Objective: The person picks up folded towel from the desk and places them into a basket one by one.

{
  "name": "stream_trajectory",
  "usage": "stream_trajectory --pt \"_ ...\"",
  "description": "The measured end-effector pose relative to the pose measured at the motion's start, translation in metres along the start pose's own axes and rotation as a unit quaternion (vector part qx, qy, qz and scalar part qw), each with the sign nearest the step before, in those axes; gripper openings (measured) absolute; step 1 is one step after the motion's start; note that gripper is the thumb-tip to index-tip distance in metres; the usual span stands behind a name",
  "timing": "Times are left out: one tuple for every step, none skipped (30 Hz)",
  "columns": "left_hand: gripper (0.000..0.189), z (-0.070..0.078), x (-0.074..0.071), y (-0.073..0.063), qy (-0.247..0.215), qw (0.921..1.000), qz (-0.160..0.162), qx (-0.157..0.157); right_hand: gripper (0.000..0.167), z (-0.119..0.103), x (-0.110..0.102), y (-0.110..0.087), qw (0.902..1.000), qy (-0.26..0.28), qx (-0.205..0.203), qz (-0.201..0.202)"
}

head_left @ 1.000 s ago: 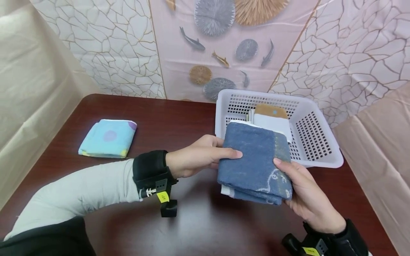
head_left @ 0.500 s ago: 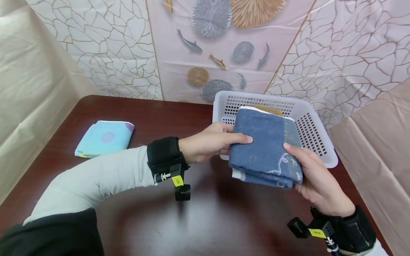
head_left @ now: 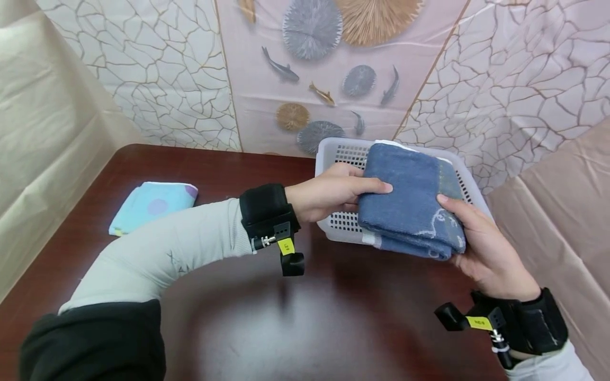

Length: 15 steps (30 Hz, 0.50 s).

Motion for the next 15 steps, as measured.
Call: stream_trajectory --pt "0.032 0.001 0.001 0.001 -0.002 1.0000 0.000 0.000 0.027 -0.002 -0.001 0.000 1.0000 0.001 -0.003 0.005" --pt "0.032 0.002 0.001 0.003 -0.002 1.0000 0.000 0.001 0.027 -0.004 -0.001 0.000 1.0000 0.000 -0.005 0.008" --pt "0.033 0.003 0.001 0.004 -0.004 1.0000 0.000 0.004 0.027 -0.006 -0.002 0.000 0.9999 0.003 -0.008 0.010" --pt "0.033 0.005 0.002 0.006 -0.007 1.0000 0.000 0.006 0.026 -0.009 -0.002 0.001 0.9999 0.005 -0.011 0.012" --pt "0.034 0.006 0.001 0.007 -0.008 0.9999 0.003 0.008 0.026 -0.011 -0.002 0.002 0.9998 0.004 -0.012 0.013" --pt "0.034 0.007 0.001 0.009 -0.010 0.9999 0.005 0.009 0.025 -0.013 -0.003 0.004 0.9998 0.001 -0.014 0.016" --pt "0.034 0.008 0.000 0.011 -0.013 0.9998 0.007 0.010 0.025 -0.016 -0.003 0.006 0.9997 -0.003 -0.015 0.021" --pt "0.035 0.009 0.000 0.013 -0.017 0.9998 0.009 0.011 0.025 -0.018 -0.004 0.007 0.9996 -0.003 -0.014 0.024" --pt "0.035 0.010 0.000 0.016 -0.021 0.9997 0.011 0.012 0.024 -0.020 -0.005 0.009 0.9996 -0.004 -0.013 0.026" --pt "0.035 0.011 -0.001 0.018 -0.022 0.9996 0.012 0.012 0.024 -0.022 -0.006 0.011 0.9995 -0.006 -0.011 0.029" --pt "0.035 0.012 -0.001 0.021 -0.022 0.9996 0.011 0.015 0.024 -0.024 -0.007 0.013 0.9995 -0.008 -0.010 0.030" --pt "0.034 0.013 -0.001 0.024 -0.024 0.9995 0.012 0.016 0.023 -0.026 -0.008 0.015 0.9995 -0.007 -0.010 0.030" --pt "0.034 0.014 -0.002 0.026 -0.022 0.9995 0.014 0.018 0.023 -0.028 -0.009 0.018 0.9995 -0.004 -0.008 0.030" --pt "0.033 0.015 -0.002 0.029 -0.021 0.9995 0.014 0.018 0.023 -0.029 -0.010 0.020 0.9996 0.000 -0.005 0.028" --pt "0.033 0.015 -0.003 0.032 -0.019 0.9995 0.015 0.019 0.023 -0.031 -0.011 0.022 0.9996 0.000 -0.003 0.026"
Point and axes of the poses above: each hand's wrist, its own y-axis towards the middle knuckle, its own x-axis out of the palm, z = x × y, the point moved 3 cm from there along y, towards the middle knuckle, and after that the axes turned 5 degrees about y, right-handed, at the moved point
